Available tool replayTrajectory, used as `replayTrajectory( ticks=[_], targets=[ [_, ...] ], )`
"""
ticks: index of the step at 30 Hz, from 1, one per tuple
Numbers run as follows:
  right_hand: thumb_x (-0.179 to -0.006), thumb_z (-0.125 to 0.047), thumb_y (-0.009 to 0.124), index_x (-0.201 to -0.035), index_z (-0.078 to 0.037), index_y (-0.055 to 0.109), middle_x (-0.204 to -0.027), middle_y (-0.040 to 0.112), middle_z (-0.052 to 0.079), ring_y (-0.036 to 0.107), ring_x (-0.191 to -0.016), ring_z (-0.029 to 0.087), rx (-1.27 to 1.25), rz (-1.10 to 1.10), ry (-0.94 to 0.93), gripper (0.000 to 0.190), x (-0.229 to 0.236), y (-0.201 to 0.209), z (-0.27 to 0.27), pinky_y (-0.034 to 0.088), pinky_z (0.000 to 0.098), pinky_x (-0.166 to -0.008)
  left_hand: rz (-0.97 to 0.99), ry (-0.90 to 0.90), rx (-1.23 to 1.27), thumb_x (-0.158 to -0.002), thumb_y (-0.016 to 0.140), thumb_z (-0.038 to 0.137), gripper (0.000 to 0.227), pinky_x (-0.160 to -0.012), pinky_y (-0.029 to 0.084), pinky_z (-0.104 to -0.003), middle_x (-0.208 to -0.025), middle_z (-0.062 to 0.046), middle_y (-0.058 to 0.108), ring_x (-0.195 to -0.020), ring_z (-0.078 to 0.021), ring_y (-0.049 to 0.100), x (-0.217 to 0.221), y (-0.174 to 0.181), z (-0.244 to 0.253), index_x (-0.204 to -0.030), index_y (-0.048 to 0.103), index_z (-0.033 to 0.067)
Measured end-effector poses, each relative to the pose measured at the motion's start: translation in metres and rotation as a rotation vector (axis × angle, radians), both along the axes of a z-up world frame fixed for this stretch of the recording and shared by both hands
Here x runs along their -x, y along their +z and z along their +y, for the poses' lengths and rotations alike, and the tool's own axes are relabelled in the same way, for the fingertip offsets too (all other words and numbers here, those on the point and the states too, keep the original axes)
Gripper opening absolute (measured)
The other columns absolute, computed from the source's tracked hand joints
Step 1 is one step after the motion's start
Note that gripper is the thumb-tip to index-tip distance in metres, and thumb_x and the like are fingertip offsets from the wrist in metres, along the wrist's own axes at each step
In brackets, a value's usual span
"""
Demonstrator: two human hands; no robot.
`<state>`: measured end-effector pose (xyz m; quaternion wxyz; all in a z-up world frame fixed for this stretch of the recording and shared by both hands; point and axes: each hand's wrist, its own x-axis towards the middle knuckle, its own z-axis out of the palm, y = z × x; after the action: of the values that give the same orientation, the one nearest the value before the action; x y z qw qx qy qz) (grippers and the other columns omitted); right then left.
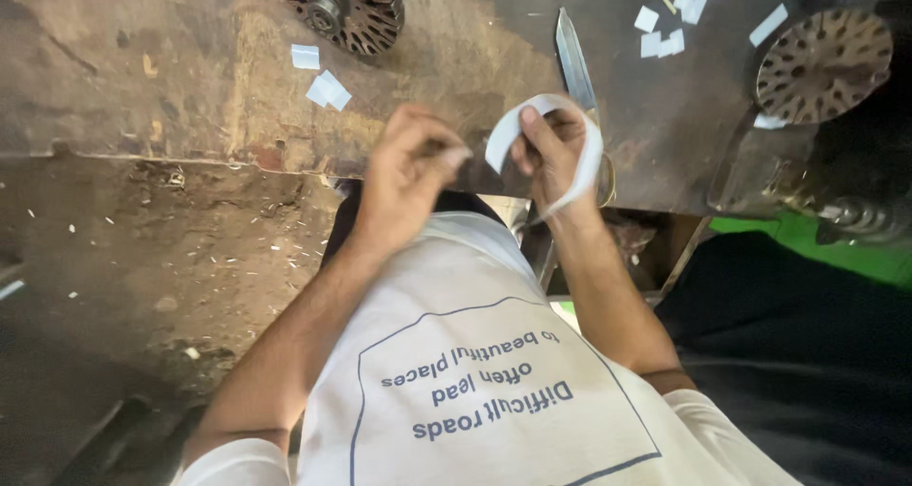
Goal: The person uses scissors to cut small rectangular pieces from a white plastic sheet. They also handle a metal gear-like object, placing small cut pieces into its slots. The person retrieves a roll of white plastic, cuts a strip from it, and continues cutting it into smaller pieces.
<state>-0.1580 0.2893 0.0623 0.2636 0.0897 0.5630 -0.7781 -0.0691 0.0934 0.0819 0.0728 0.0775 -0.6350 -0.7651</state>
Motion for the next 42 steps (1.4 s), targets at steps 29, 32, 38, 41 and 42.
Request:
replayTrajectory(
  ticks=[29, 32, 38, 41, 42],
  targets=[
    [-0.086, 0.002, 0.071, -0.131, -0.001, 0.061, -0.121, 0.064, 0.023, 0.06, -0.118, 0.04, -1.533, 0.8, 0.355, 0.046, -0.037, 0.026, 0.066, 0.049, 0.0477, -0.103, -0.213, -0.019, -0.123, -0.088, 0.079, 0.002, 0.022, -0.07, 0.061, -0.02, -0.096, -0.01, 0.078, -0.08, -0.0092, 0.074, 0.017, -0.011, 0.009, -0.108, 0.074, -0.0063],
    [-0.079, -0.016, 0.087, -0.121, 0.003, 0.06, -0.116, 0.067, 0.026, 0.063, -0.108, 0.042, -1.445, 0.915, 0.354, 0.053, -0.031, 0.021, 0.08, 0.05, 0.049, -0.092, -0.25, -0.015, -0.064, -0.088, 0.079, 0.003, 0.021, -0.066, 0.061, -0.021, -0.092, -0.012, 0.079, -0.076, -0.0101, 0.074, 0.024, -0.011, 0.014, -0.107, 0.076, -0.0058],
    [-0.093, -0.028, 0.072, -0.102, 0.001, 0.067, -0.07, 0.069, 0.006, 0.063, -0.054, 0.019, -1.005, 0.09, 0.204, 0.031, -0.076, -0.005, 0.135, 0.051, 0.0335, -0.05, -0.185, -0.007, -0.173, -0.091, 0.078, 0.003, 0.022, -0.071, 0.062, -0.021, -0.098, -0.013, 0.078, -0.081, -0.0109, 0.074, 0.04, -0.009, 0.014, -0.112, 0.075, -0.0056],
    [-0.103, -0.037, 0.071, -0.081, 0.004, 0.059, -0.056, 0.056, 0.004, 0.046, -0.038, 0.011, -0.56, -0.091, 0.041, 0.048, -0.122, -0.023, 0.153, 0.03, 0.026, -0.032, -0.202, 0.003, -0.224, -0.091, 0.077, 0.001, 0.022, -0.074, 0.063, -0.022, -0.099, -0.012, 0.078, -0.084, -0.0119, 0.076, 0.051, -0.012, 0.011, -0.111, 0.074, -0.0062],
    [-0.097, -0.043, 0.068, -0.088, 0.003, 0.065, -0.052, 0.055, 0.001, 0.045, -0.035, 0.008, -0.353, -0.054, 0.064, 0.047, -0.14, -0.025, 0.156, 0.031, 0.0226, -0.03, -0.196, 0.005, -0.228, -0.091, 0.077, 0.001, 0.022, -0.075, 0.063, -0.023, -0.099, -0.013, 0.078, -0.084, -0.0121, 0.076, 0.052, -0.013, 0.008, -0.111, 0.074, -0.0064]
  ],
)
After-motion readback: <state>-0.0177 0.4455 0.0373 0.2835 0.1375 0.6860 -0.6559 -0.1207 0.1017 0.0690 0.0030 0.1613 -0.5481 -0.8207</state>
